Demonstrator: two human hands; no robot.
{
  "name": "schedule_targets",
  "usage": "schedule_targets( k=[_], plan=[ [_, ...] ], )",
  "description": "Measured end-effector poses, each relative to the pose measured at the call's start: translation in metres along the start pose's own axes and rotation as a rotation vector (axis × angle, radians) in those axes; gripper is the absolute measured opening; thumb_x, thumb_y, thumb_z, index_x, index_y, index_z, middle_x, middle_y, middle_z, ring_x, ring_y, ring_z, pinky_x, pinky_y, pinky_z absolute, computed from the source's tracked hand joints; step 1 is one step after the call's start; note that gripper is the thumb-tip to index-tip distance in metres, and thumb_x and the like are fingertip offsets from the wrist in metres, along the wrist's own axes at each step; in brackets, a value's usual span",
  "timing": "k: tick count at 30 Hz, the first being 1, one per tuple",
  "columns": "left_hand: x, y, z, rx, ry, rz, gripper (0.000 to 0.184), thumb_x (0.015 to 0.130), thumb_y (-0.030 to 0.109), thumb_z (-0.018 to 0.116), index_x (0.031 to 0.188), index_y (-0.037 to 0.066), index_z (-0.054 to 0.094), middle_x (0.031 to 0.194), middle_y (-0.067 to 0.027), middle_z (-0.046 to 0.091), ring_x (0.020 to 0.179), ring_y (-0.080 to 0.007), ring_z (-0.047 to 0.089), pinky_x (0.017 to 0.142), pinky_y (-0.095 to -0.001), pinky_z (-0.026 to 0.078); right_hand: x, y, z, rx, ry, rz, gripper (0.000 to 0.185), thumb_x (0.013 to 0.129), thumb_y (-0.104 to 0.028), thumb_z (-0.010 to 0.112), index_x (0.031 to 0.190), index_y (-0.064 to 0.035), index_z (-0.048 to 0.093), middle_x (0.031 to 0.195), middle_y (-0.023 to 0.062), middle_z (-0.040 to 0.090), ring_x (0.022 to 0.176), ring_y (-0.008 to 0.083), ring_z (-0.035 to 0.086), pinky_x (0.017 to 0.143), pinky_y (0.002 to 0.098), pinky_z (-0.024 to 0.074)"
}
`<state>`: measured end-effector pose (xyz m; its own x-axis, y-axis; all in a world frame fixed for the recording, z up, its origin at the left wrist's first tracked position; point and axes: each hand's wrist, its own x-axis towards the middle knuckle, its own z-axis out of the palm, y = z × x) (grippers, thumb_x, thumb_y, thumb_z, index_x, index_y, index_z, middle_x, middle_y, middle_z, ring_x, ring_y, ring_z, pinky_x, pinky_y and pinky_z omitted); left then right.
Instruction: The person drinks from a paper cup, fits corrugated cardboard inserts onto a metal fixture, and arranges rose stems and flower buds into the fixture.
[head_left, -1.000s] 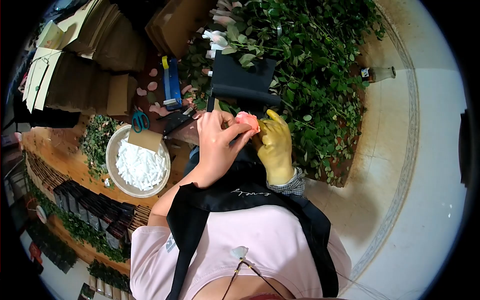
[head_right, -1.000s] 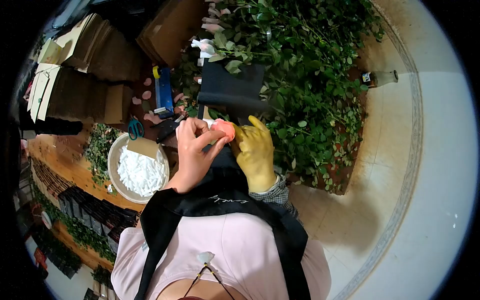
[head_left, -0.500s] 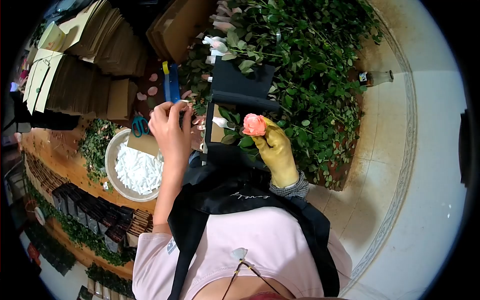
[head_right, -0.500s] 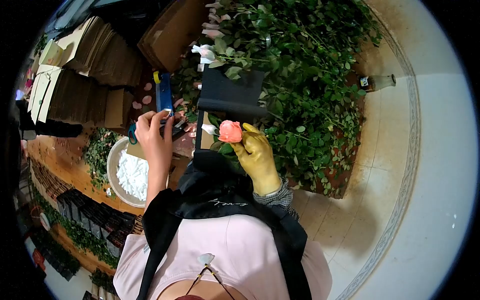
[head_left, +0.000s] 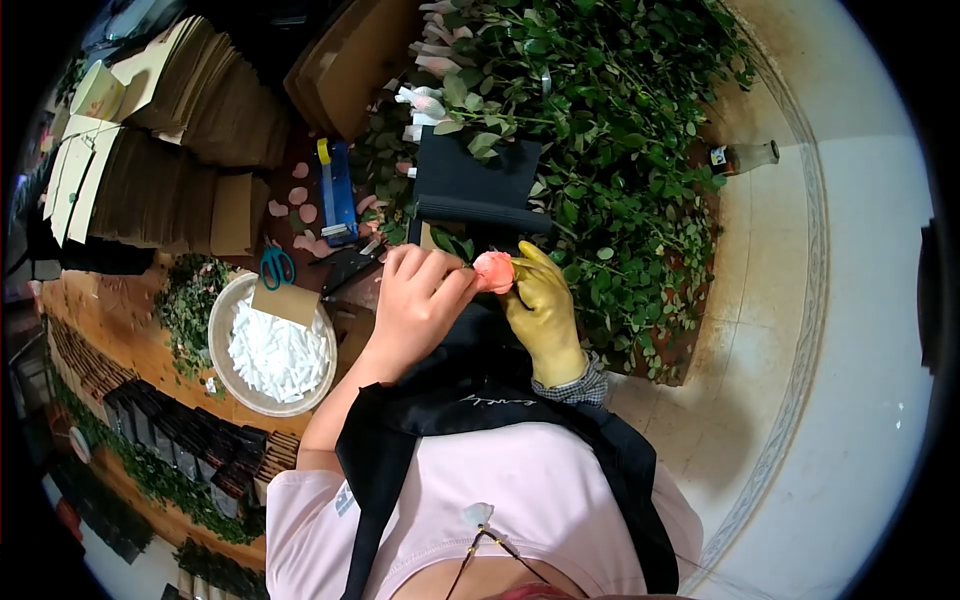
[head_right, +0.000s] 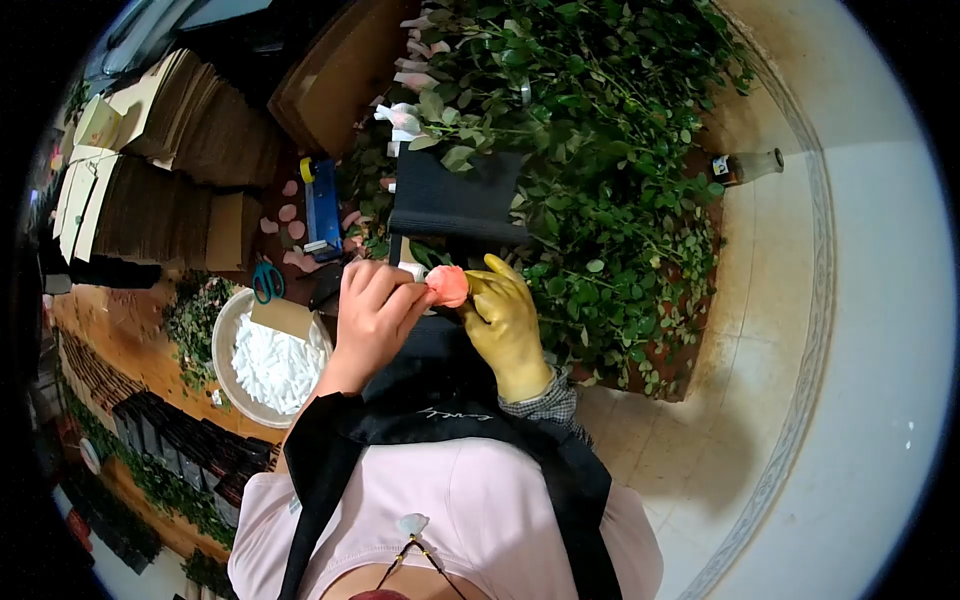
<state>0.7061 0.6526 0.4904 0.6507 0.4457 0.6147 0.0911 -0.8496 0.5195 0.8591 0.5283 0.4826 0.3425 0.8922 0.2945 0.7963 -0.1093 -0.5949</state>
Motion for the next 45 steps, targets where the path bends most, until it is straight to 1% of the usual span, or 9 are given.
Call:
schedule_targets(
  k=[7, 15, 25, 27, 30, 36, 39, 43, 45],
  plan=[
    [-0.003, 0.017, 0.002, 0.109, 0.001, 0.204, 0.013, 0.077, 0.014, 0.074, 0.081, 0.011, 0.062, 0.083, -0.0006, 0.058, 0.077, -0.0198, 0.056, 0.077, -0.0359, 0.042, 0.008, -0.006, -0.002, -0.198, -0.050, -0.151, 0.032, 0.070, -0.006, 0.075, 0.101, -0.0014, 0.071, 0.099, 0.0109, 0.072, 0.100, 0.0255, 0.066, 0.103, 0.0461, 0.0451],
    [-0.017, -0.031, -0.033, 0.447, -0.010, -0.363, 0.024, 0.082, 0.019, 0.074, 0.068, 0.006, 0.059, 0.075, -0.0060, 0.054, 0.073, -0.0266, 0.051, 0.070, -0.0392, 0.037, -0.001, 0.002, -0.001, 0.034, -0.041, -0.002, 0.023, 0.076, -0.008, 0.074, 0.099, -0.0044, 0.073, 0.103, 0.0097, 0.073, 0.104, 0.0277, 0.067, 0.106, 0.0478, 0.0448],
    [-0.007, -0.006, -0.006, -0.149, 0.001, -0.226, 0.041, 0.073, 0.011, 0.080, 0.111, 0.006, 0.064, 0.106, -0.0090, 0.060, 0.096, -0.0297, 0.058, 0.084, -0.0375, 0.044, -0.004, 0.000, 0.000, 0.115, -0.059, 0.027, 0.033, 0.073, -0.005, 0.077, 0.105, -0.0059, 0.071, 0.109, 0.0103, 0.071, 0.108, 0.0317, 0.064, 0.106, 0.0455, 0.0442],
    [-0.002, -0.010, -0.005, -0.624, -0.123, -0.422, 0.053, 0.075, 0.010, 0.079, 0.122, 0.000, 0.057, 0.112, -0.0146, 0.061, 0.106, -0.0286, 0.060, 0.093, -0.0361, 0.046, -0.003, 0.001, -0.001, 0.133, -0.053, 0.013, 0.035, 0.073, -0.005, 0.077, 0.107, -0.0051, 0.070, 0.108, 0.0108, 0.070, 0.107, 0.0322, 0.064, 0.106, 0.0456, 0.0440],
    [-0.002, -0.019, 0.009, -0.535, -0.286, -0.333, 0.049, 0.071, 0.014, 0.084, 0.113, -0.001, 0.063, 0.102, -0.0116, 0.066, 0.090, -0.0212, 0.064, 0.082, -0.0314, 0.050, 0.002, 0.005, -0.004, 0.041, -0.086, -0.116, 0.041, 0.076, -0.011, 0.075, 0.116, -0.0036, 0.065, 0.112, 0.0136, 0.067, 0.108, 0.0314, 0.061, 0.107, 0.0450, 0.0422],
    [0.001, -0.043, 0.028, -0.650, -0.222, -0.746, 0.027, 0.086, 0.013, 0.075, 0.105, -0.004, 0.067, 0.092, -0.0066, 0.070, 0.084, -0.0111, 0.065, 0.078, -0.0252, 0.051, -0.025, 0.050, -0.056, 0.085, -0.087, 0.262, 0.073, 0.088, -0.047, 0.069, 0.143, -0.0057, 0.046, 0.134, 0.0198, 0.057, 0.127, 0.0361, 0.051, 0.108, 0.0458, 0.0407],
    [0.000, -0.047, 0.033, -0.803, -0.268, -0.827, 0.034, 0.089, 0.011, 0.072, 0.118, -0.005, 0.061, 0.104, -0.0076, 0.069, 0.092, -0.0125, 0.065, 0.081, -0.0241, 0.051, -0.056, 0.090, -0.045, -0.263, -0.269, 0.228, 0.058, 0.072, -0.006, 0.076, 0.128, -0.0061, 0.061, 0.111, 0.0167, 0.066, 0.107, 0.0314, 0.061, 0.106, 0.0447, 0.0437],
    [-0.028, -0.088, 0.043, -1.221, -0.421, -0.794, 0.038, 0.096, 0.018, 0.063, 0.127, -0.002, 0.055, 0.115, -0.0096, 0.065, 0.105, -0.0170, 0.062, 0.090, -0.0319, 0.050, -0.056, 0.087, -0.061, -0.456, -0.011, 0.181, 0.042, 0.069, 0.011, 0.063, 0.104, -0.0103, 0.073, 0.080, 0.0103, 0.068, 0.084, 0.0272, 0.066, 0.107, 0.0428, 0.0435],
    [-0.026, -0.094, 0.050, -0.500, -0.707, -0.688, 0.034, 0.093, 0.017, 0.066, 0.122, 0.001, 0.059, 0.112, -0.0119, 0.063, 0.104, -0.0238, 0.063, 0.089, -0.0346, 0.049, -0.055, 0.089, -0.081, -0.437, 0.002, 0.177, 0.046, 0.069, 0.013, 0.060, 0.106, -0.0126, 0.073, 0.081, 0.0102, 0.068, 0.084, 0.0271, 0.066, 0.106, 0.0427, 0.0440]
  ],
)
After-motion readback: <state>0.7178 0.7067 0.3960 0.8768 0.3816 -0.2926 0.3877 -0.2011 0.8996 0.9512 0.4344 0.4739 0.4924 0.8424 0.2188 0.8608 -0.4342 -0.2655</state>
